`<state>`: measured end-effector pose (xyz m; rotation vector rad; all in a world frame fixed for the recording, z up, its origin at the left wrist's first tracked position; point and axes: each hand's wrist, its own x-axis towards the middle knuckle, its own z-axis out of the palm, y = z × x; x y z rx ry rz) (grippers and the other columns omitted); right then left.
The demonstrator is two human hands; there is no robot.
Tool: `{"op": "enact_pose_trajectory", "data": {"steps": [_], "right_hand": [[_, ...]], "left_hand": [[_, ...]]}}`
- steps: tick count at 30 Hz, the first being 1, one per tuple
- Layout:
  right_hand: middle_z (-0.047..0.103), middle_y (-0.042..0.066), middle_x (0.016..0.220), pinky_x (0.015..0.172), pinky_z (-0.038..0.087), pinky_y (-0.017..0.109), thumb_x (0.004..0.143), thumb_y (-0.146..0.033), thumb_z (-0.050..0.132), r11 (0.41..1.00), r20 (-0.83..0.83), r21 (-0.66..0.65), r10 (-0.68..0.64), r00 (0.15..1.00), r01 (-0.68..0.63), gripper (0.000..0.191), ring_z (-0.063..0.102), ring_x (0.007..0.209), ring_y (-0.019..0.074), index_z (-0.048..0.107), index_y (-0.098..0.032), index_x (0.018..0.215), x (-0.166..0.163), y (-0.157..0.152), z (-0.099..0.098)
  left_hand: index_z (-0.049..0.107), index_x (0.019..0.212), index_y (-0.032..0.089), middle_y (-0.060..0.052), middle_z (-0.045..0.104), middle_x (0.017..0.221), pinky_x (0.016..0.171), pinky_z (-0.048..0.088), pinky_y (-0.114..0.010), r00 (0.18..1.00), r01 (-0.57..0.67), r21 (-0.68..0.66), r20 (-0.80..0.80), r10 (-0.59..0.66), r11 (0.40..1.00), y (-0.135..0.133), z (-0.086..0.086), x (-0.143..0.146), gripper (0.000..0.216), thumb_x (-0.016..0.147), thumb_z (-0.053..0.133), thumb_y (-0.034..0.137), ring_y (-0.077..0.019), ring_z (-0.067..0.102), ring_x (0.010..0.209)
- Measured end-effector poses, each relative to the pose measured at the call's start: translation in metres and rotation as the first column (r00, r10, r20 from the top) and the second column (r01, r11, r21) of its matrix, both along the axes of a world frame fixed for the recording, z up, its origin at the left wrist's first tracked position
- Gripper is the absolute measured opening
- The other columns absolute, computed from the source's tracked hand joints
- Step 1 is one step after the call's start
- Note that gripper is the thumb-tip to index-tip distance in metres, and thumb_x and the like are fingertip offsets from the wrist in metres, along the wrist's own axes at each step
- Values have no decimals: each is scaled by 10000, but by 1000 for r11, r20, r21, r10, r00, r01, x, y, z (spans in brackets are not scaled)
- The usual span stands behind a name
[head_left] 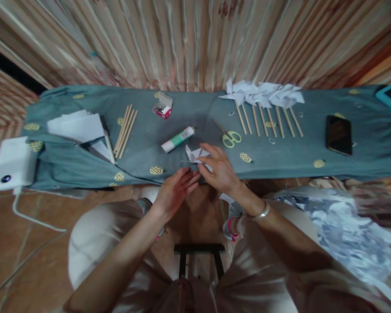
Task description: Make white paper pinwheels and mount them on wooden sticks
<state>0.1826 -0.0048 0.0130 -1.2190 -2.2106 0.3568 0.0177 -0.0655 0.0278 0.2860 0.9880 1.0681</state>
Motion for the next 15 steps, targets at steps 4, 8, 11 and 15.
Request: {"op": "enact_pose_trajectory", "data": {"steps": [4,8,11,15], "right_hand": [[588,123,1389,1023,462,499,892,-201,528,999,-5,46,29,1000,-29,241,536,1250,289,744,-200,997,-5,-9,7],[568,145,1409,1032,446,517,900,-197,533,990,39,132,45,998,-49,235,516,1275,298,714,-194,1049,-9,-14,13],[513,159,1461,1051,433,530,901,-237,547,986,39,146,71,997,-76,295,459,1343,309,664,-195,1169,-10,-15,19],[438,130,1520,1101,397,546,902,-261,542,993,-39,100,72,997,-68,359,409,1395,301,618,-219,1251,-12,-13,26]], "left_hand": [[690,861,171,-82,747,937,929,540,-318,996,-8,15,84,6,1000,17,5,0,324,803,706,489,-188,714,926],[700,931,189,-66,747,974,811,568,-295,999,33,92,13,-34,995,28,9,-7,359,806,680,525,-184,708,888],[718,936,188,-40,756,964,740,555,-254,999,17,181,-43,-10,983,36,11,-10,322,725,781,422,-168,698,853],[737,942,166,-26,767,889,761,537,-247,993,31,250,-117,-2,968,51,11,-11,367,610,863,260,-151,691,796]]}}
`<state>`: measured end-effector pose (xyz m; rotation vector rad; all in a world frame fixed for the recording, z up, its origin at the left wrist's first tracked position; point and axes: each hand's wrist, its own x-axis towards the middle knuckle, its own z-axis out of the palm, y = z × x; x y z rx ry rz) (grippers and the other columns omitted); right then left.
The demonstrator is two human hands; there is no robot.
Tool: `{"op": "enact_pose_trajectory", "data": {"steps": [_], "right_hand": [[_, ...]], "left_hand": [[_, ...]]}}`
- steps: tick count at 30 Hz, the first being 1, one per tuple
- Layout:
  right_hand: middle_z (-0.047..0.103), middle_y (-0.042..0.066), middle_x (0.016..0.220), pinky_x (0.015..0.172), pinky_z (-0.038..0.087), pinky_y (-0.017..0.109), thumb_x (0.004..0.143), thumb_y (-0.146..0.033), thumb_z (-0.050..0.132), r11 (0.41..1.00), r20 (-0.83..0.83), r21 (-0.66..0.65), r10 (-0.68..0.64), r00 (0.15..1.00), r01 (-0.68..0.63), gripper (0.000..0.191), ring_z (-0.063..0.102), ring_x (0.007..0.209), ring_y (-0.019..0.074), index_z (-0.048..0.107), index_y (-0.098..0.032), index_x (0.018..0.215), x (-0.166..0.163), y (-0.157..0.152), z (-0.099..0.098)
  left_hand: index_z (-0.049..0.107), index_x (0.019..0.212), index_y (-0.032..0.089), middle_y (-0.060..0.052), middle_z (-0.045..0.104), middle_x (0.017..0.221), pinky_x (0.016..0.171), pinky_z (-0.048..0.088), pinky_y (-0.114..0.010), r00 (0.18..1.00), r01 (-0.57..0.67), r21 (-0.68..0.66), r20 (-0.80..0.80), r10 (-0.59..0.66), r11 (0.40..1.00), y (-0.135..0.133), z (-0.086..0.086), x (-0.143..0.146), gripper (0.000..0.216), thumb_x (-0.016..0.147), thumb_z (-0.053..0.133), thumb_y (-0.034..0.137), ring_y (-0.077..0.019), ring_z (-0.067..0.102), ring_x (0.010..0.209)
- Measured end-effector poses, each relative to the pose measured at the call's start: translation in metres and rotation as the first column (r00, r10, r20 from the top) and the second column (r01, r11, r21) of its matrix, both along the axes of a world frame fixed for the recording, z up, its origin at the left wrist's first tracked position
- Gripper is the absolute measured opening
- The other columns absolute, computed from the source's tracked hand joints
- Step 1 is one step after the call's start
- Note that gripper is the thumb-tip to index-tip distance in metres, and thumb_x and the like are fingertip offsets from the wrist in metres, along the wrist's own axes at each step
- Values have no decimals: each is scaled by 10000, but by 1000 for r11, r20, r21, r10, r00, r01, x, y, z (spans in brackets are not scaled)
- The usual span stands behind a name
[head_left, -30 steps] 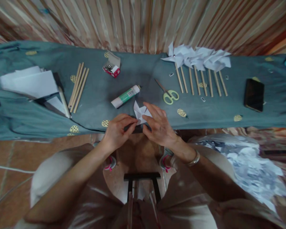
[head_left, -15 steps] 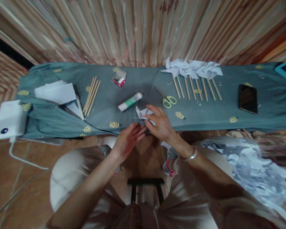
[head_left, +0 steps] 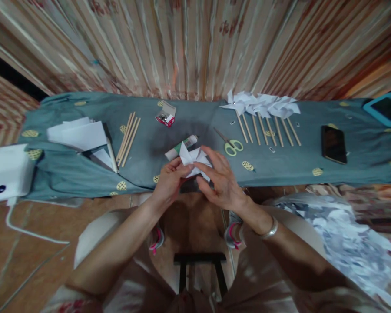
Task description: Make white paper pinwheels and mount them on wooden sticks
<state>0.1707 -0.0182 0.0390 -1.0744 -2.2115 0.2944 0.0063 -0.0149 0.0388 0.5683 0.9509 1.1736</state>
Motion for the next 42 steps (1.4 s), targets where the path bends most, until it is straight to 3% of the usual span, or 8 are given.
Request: {"op": "enact_pose_trajectory", "data": {"steps": [8,12,14,17,19,22,36,42], "right_hand": [[471,98,1497,1091,434,517,935,-314,542,986,-233,-165,-58,971,20,284,490,1353,278,673,-261,1182,-4,12,11],[532,103,1448,1066,459,508,878,-358,638,949,-408,-287,-243,880,130,351,508,1339,279,642,-266,1217,-2,28,11],[613,113,1347,1001,513,485,800,-398,717,888,-514,-445,-359,779,115,474,589,1244,281,611,-248,1237,-3,35,7],[728,55,1044,914,566,415,653,-415,830,733,-603,-674,-473,642,-94,600,700,999,236,602,-241,1181,-11,41,2],[730,0,865,847,588,380,578,-410,874,647,-626,-732,-518,583,-211,617,714,868,211,611,-250,1112,-19,43,2],[726,-22,783,772,594,361,510,-398,906,593,-633,-757,-560,535,-275,631,711,778,205,607,-248,1046,-28,44,3],[756,-7,809,730,579,352,507,-296,890,602,-665,-738,-571,481,-306,575,710,748,204,615,-229,1007,-42,58,-3],[758,1,819,756,586,367,559,-311,864,637,-675,-714,-513,531,-292,455,720,779,218,641,-227,947,-47,59,-1]], "left_hand": [[754,876,169,-35,777,882,739,529,-272,998,-28,83,-55,33,996,19,-2,-4,319,579,847,234,-153,682,734],[756,855,174,-29,780,865,723,530,-276,993,-80,128,-75,90,989,22,-8,-11,321,557,856,238,-154,679,718],[760,861,172,-24,779,840,702,526,-265,989,-101,145,-89,115,984,23,-9,-14,329,554,859,235,-150,674,704],[763,854,178,-16,775,817,695,527,-263,987,-96,173,-114,117,980,25,-9,-16,307,568,855,240,-149,668,701],[762,848,186,-12,772,808,700,530,-270,985,-84,184,-132,109,979,27,-8,-15,296,574,854,251,-155,667,705],[759,852,185,-14,770,797,714,527,-276,986,-72,181,-138,98,981,29,-8,-13,314,565,866,257,-164,673,715],[741,833,189,4,751,771,719,534,-288,981,-103,184,-142,130,978,38,-7,-17,327,558,885,290,-158,662,687],[742,831,176,-14,758,791,727,543,-306,965,-140,197,-193,178,970,41,-8,-21,329,548,878,273,-182,677,717]]}}
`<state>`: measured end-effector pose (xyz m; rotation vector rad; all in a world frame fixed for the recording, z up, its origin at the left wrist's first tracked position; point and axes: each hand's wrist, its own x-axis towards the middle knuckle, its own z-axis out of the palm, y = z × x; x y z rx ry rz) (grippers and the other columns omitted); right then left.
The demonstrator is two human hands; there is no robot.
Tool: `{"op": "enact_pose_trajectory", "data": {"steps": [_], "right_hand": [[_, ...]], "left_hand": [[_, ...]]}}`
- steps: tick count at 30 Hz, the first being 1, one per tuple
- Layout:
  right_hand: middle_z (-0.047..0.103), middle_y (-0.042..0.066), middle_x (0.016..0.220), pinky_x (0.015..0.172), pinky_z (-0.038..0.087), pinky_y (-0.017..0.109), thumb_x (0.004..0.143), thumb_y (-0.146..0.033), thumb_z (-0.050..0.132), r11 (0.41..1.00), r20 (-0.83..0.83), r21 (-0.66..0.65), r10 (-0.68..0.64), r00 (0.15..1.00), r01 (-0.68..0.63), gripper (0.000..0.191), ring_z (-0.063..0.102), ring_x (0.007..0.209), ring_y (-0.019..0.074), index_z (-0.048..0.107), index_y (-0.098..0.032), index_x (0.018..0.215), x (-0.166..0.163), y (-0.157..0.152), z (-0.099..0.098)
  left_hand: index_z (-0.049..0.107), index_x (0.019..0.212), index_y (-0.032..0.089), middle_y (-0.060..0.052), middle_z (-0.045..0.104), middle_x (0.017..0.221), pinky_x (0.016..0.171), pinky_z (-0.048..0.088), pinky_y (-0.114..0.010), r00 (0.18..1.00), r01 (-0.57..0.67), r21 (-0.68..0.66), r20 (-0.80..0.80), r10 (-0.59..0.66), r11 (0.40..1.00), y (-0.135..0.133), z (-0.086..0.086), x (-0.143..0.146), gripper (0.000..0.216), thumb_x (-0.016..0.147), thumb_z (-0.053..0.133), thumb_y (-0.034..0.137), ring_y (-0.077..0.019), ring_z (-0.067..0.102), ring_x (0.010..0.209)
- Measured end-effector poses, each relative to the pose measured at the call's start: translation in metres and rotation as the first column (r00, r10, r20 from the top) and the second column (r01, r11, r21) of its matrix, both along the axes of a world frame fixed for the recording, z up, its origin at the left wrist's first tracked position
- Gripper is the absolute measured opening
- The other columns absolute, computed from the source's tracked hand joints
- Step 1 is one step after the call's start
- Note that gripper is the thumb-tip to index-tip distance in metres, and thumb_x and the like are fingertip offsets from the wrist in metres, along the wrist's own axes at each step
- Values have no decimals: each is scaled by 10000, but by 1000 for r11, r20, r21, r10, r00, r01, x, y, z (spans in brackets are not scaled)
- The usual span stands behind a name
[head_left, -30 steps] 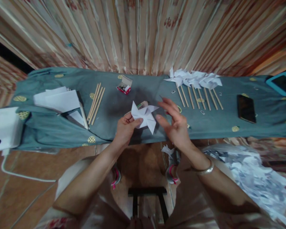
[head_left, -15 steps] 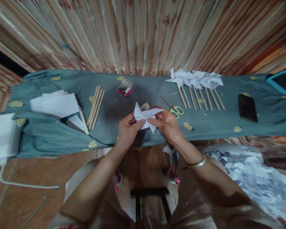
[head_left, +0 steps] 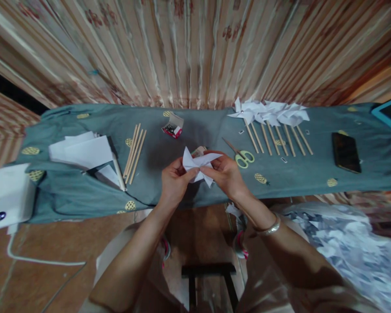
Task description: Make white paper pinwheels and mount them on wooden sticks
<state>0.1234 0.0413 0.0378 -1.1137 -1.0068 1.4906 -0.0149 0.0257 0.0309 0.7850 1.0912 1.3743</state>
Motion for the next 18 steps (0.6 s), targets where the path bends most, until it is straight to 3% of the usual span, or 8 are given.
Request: {"op": "enact_pose_trajectory", "data": {"steps": [7,14,18], "right_hand": [[760,8,833,760,577,346,595,-340,853,997,-3,50,66,998,-66,349,709,799,205,664,-219,863,-8,0,6],[741,0,808,728,573,312,553,-416,899,997,-34,59,51,998,-49,464,693,767,178,657,-229,902,-15,1,7],[757,24,879,829,566,338,670,-479,828,994,33,110,-17,999,13,400,707,850,182,685,-233,950,-8,9,9]], "left_hand": [[751,891,164,-15,760,789,703,546,-290,999,-36,-9,0,36,999,-4,6,-7,386,540,883,256,-168,678,701],[758,903,158,-11,749,753,642,542,-266,995,-91,6,-35,91,996,-2,13,-18,412,522,879,258,-146,657,647],[754,883,171,-4,750,755,615,533,-251,981,-181,46,-59,183,982,3,17,-32,393,520,877,258,-138,655,633]]}}
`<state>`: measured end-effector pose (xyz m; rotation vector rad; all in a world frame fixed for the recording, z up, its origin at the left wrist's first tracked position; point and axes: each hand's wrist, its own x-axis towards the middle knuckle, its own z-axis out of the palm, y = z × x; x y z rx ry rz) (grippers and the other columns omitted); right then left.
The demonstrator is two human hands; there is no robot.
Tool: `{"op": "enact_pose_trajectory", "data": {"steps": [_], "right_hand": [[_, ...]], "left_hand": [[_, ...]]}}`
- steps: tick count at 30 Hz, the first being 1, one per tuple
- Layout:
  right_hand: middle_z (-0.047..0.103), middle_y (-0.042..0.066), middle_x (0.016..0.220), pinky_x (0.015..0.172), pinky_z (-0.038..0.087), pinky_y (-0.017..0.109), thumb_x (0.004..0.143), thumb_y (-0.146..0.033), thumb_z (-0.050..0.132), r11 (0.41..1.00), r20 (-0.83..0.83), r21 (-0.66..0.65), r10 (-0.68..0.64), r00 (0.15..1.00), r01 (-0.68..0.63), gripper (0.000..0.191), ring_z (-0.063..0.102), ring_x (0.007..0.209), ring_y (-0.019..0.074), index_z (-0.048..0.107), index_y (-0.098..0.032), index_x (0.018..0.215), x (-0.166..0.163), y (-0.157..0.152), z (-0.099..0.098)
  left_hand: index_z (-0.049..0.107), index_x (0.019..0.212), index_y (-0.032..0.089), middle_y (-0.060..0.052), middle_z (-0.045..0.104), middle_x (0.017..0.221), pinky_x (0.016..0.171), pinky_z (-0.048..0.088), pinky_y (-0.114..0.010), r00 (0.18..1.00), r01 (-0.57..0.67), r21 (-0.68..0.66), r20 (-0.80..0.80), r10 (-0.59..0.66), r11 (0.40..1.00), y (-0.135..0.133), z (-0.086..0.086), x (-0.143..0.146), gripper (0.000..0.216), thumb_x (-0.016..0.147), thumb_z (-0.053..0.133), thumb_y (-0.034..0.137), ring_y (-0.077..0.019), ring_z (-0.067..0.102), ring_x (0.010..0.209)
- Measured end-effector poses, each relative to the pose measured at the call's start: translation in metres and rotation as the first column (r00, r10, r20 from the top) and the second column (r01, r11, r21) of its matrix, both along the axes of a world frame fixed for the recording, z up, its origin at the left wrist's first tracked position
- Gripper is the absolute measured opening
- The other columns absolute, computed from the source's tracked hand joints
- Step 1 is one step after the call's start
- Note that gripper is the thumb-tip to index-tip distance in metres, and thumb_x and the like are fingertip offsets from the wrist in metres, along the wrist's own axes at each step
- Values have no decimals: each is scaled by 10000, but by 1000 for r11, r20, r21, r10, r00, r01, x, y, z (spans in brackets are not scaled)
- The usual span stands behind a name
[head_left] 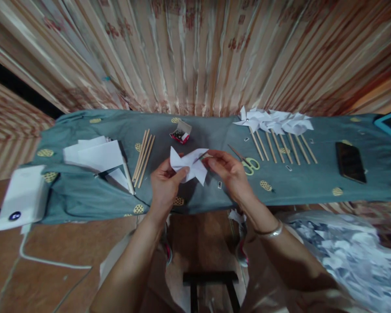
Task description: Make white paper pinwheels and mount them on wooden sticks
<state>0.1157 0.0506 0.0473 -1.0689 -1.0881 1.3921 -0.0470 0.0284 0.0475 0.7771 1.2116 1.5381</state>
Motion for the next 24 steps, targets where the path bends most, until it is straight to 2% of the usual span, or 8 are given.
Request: {"op": "enact_pose_trajectory", "data": {"steps": [3,6,8,10,12,15,20,24], "right_hand": [[760,30,873,833,560,354,761,-446,749,994,96,99,-46,994,37,287,707,844,185,713,-228,944,6,14,-2],[751,29,858,780,555,357,808,-354,672,958,295,286,-119,948,32,180,689,795,188,732,-215,905,2,37,0],[749,39,907,814,553,369,843,-262,595,911,493,405,-146,857,-78,166,686,839,199,743,-208,895,-8,57,6],[736,69,1063,955,516,396,831,-179,582,856,680,467,-187,709,-222,177,665,1022,229,753,-191,876,-23,80,11],[698,91,1193,1093,426,426,841,-131,551,831,829,433,-216,516,-349,218,596,1188,253,761,-184,869,-39,102,14],[619,149,1321,1122,388,426,842,-96,519,807,933,335,-214,288,-487,253,539,1259,277,764,-133,890,-60,128,10],[609,207,1267,988,474,454,808,-114,560,784,966,258,-195,170,-564,208,549,1183,324,751,-89,886,-80,144,-3],[568,227,1331,1006,451,464,808,-89,534,775,972,228,-216,92,-589,257,522,1215,331,733,-54,966,-85,149,-9]], "left_hand": [[755,843,183,6,749,750,616,533,-245,995,-92,25,-25,93,995,3,2,-13,363,508,871,260,-140,660,643],[752,797,183,12,743,751,617,524,-223,985,-164,55,-38,166,985,6,4,-28,313,507,858,231,-125,647,650],[734,737,181,24,722,714,618,510,-205,976,-212,93,-26,215,973,8,5,-39,251,513,847,198,-107,628,641],[703,674,180,38,687,667,645,509,-197,962,-269,126,-11,272,955,10,6,-49,224,498,841,165,-103,625,662],[669,629,181,47,665,650,685,515,-196,948,-317,126,23,316,940,12,8,-57,237,470,841,150,-100,628,681],[632,598,179,47,663,650,695,526,-206,939,-344,86,58,340,935,11,10,-63,259,446,841,156,-99,628,671],[608,582,175,40,665,643,664,524,-200,940,-341,64,61,337,938,8,13,-64,269,436,833,159,-102,625,660],[628,613,187,49,664,639,657,518,-198,942,-335,58,52,333,940,8,14,-64,268,440,831,161,-104,623,664]]}}
